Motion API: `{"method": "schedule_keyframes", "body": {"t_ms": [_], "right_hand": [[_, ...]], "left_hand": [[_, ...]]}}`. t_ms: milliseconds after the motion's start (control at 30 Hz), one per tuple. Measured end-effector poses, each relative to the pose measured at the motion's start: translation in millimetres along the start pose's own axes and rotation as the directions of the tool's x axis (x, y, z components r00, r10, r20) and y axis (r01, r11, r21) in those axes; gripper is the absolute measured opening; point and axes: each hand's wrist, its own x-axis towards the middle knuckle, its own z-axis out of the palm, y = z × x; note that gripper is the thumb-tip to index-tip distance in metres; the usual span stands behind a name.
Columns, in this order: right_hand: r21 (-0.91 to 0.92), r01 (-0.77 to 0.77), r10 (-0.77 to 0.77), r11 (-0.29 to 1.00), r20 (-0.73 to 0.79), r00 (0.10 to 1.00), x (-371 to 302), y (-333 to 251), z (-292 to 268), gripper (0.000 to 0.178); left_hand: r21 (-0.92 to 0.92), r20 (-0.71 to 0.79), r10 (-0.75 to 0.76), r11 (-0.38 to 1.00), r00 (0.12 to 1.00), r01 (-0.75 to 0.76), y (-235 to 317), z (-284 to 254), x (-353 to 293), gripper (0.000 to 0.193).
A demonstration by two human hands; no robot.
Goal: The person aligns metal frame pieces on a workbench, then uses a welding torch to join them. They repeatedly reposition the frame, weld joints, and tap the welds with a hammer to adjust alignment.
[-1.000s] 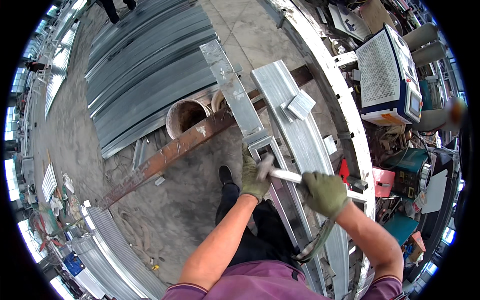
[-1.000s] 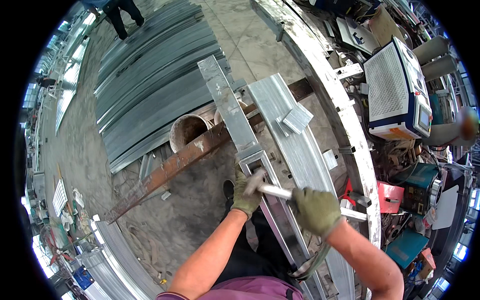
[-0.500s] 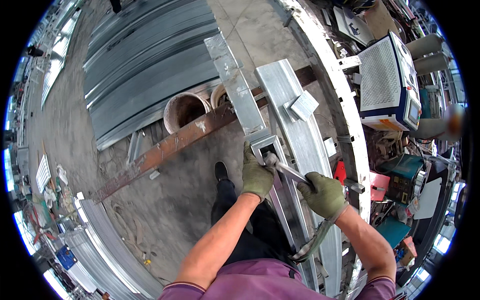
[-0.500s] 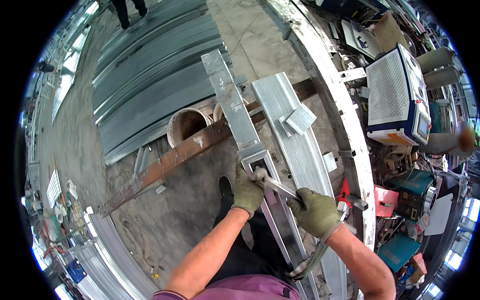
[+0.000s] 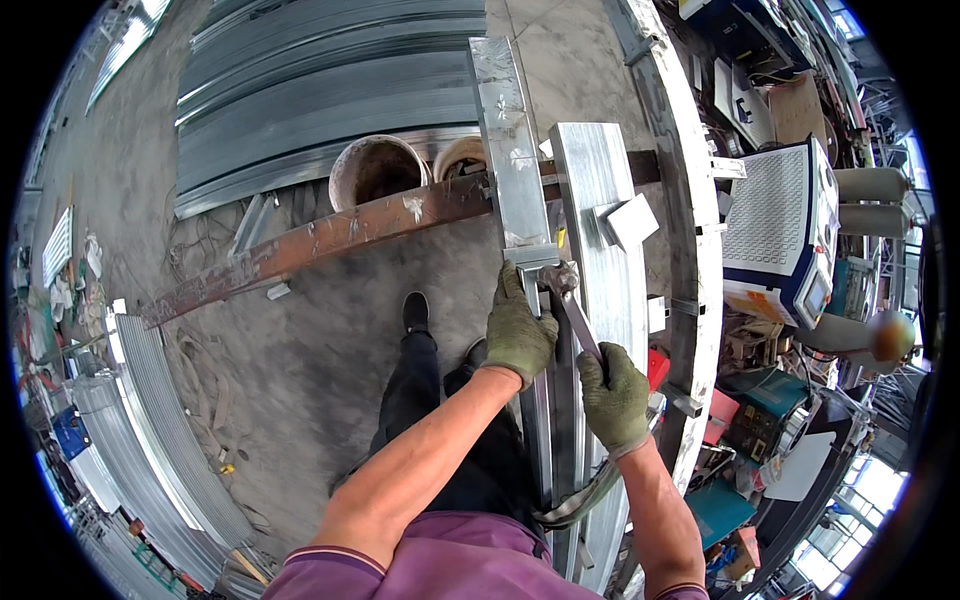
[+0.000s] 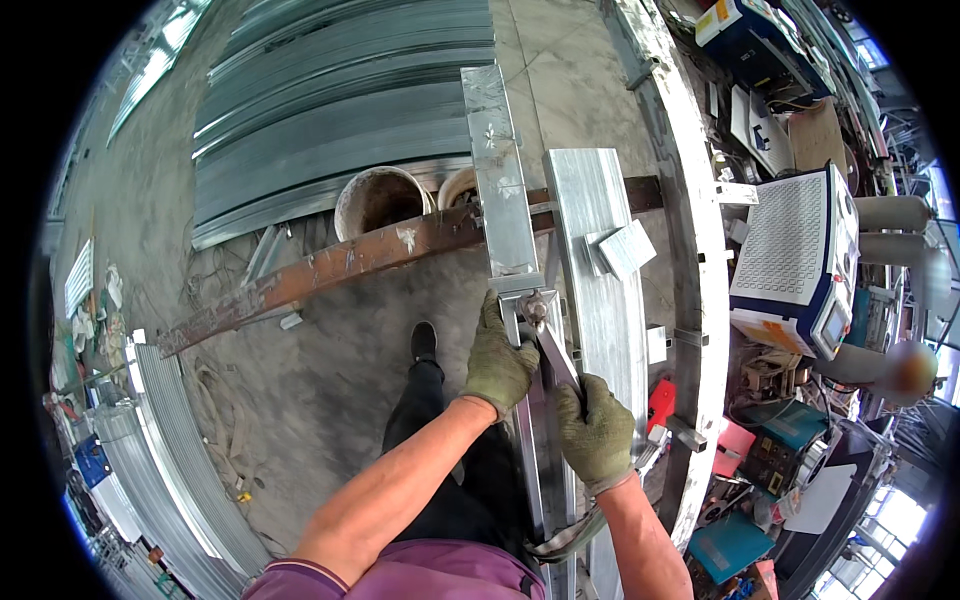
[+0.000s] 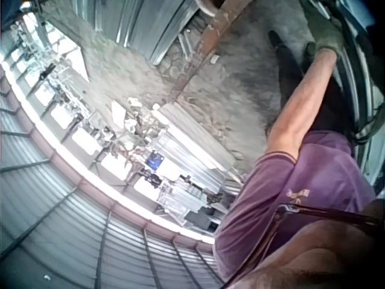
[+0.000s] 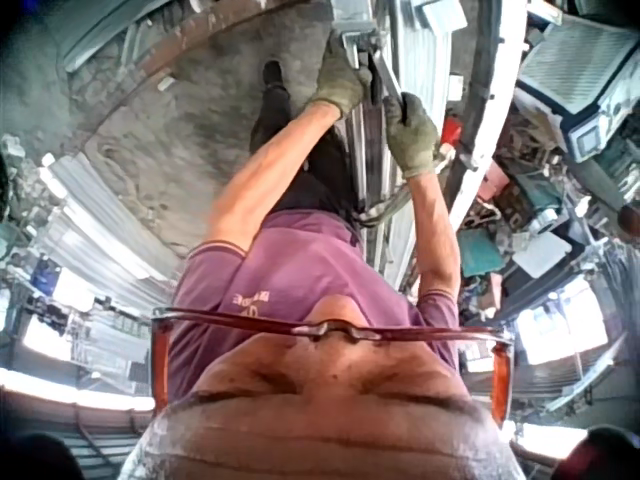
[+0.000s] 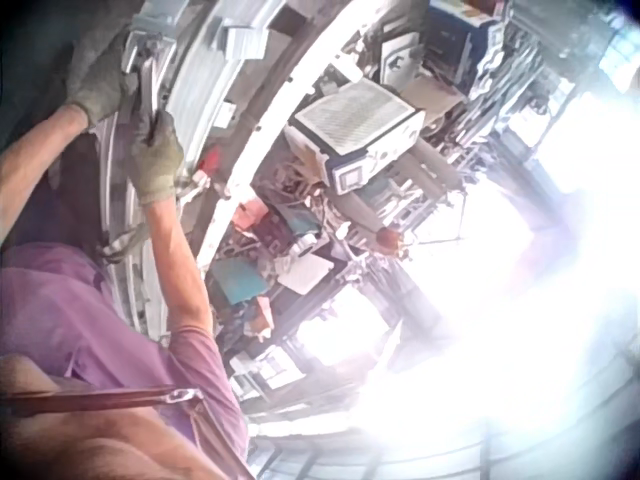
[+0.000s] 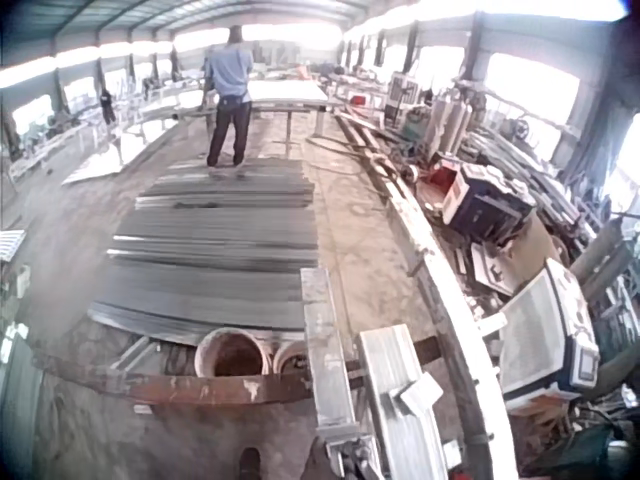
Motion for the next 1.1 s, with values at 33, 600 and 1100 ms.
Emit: {"method": "schedule_keyframes", "body": {"t_ms": [33,600,1100], "right_hand": [[0.006,0.001,-0.001,1.000,-0.005,1.000,0,-2,-1,0.030],[0.121,-0.052,0.055,0.991,-0.021,0.998,-9,-21,-8,0.030],[0.607,-0.522,0.532,0.599,0.185,0.826,-36,15,1,0.027]], "left_hand": [[-0.028,0.029,-0.036,0.999,0.999,0.036,4,-2,0,0.096],[0.019,-0.046,0.039,0.999,0.998,-0.039,-6,6,-2,0.094],[-0.366,-0.009,-0.015,0.930,1.000,0.011,6,-33,16,0.046]]}}
